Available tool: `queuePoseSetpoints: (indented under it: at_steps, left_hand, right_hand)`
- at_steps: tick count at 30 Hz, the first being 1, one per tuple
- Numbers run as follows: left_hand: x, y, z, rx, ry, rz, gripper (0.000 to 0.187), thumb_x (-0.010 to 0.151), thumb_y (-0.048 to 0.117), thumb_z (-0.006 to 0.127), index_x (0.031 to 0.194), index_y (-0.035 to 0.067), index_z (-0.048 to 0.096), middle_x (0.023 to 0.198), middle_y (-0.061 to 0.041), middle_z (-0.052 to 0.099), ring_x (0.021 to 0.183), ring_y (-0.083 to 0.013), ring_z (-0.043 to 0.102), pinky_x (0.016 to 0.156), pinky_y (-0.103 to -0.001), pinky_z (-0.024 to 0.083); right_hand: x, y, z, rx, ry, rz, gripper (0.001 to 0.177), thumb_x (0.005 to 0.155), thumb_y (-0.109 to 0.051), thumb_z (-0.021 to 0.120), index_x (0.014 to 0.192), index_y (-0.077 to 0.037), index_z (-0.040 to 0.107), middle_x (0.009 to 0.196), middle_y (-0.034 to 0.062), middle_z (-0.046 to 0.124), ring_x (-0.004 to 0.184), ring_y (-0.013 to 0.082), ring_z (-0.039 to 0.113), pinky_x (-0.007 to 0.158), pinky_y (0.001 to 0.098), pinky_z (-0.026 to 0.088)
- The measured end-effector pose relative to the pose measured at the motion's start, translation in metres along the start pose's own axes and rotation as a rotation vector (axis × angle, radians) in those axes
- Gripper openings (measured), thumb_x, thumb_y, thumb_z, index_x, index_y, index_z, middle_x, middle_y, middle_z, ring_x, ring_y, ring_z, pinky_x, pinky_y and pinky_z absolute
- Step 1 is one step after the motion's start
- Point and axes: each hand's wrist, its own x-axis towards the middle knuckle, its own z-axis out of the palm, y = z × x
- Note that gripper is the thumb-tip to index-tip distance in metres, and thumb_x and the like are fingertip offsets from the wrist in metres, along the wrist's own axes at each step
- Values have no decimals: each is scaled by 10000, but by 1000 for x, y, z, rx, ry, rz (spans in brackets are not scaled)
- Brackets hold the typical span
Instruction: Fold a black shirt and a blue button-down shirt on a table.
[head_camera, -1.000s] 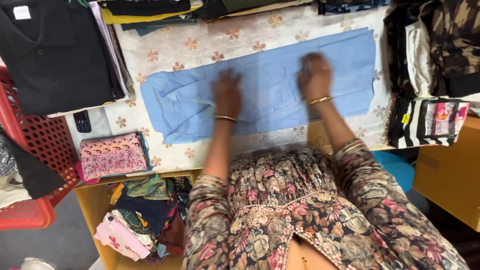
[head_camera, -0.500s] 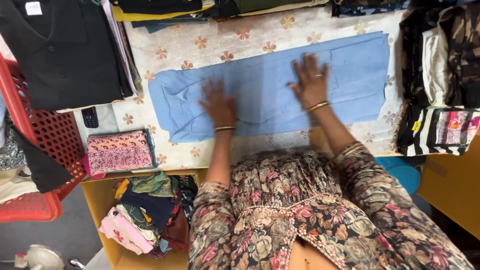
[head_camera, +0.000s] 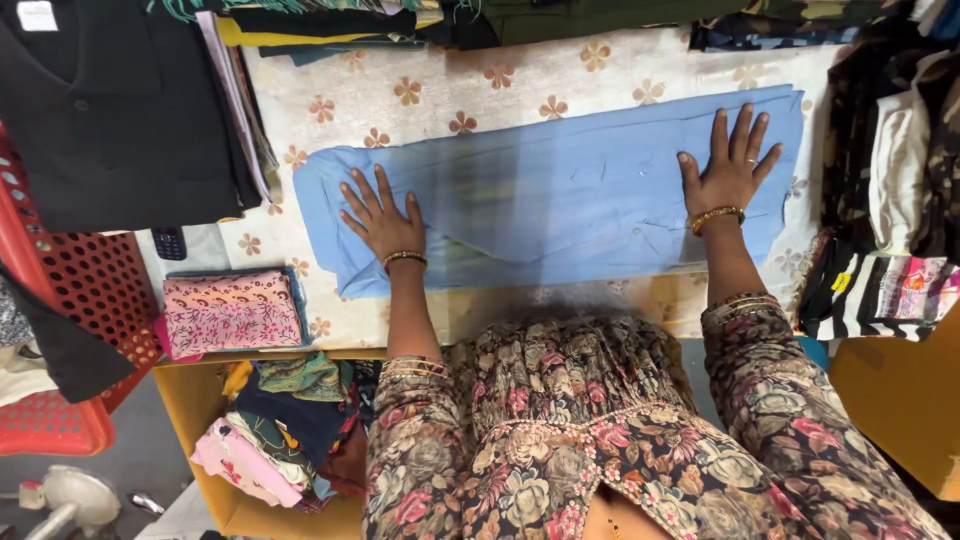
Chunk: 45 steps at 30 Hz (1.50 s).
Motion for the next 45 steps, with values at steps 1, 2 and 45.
queuePoseSetpoints:
  at_steps: [1, 2, 45]
  left_hand:
    - [1, 0, -3, 1, -2, -1, 710, 1047, 444, 536, 1667, 222, 270, 1740, -109, 94, 1596, -383, 50, 1254, -617, 33]
    - [0, 0, -3, 6, -9, -5, 710, 1047, 444, 536, 1667, 222, 270, 1740, -109, 94, 1596, -383, 50, 1254, -617, 33]
    - [-72, -40, 21, -168, 56, 255, 578, 882, 256, 720, 1442, 192, 588, 1514, -97, 507, 1439, -322, 370, 1167, -696, 136]
  right_hand:
    - [0, -2, 1, 5, 7, 14, 820, 1021, -646, 429, 1671, -156, 332, 1755, 125, 120, 1612, 345, 20, 1235, 627, -93]
    - [0, 1, 2, 5, -2, 14, 820, 1021, -646, 429, 1671, -156, 332, 1755, 125, 120, 1612, 345, 20, 1235, 627, -93]
    - [-103, 84, 53, 64, 404, -161, 675, 903, -312, 775, 1503, -120, 535, 1586, 177, 463, 1486, 381, 380, 1181, 588, 215]
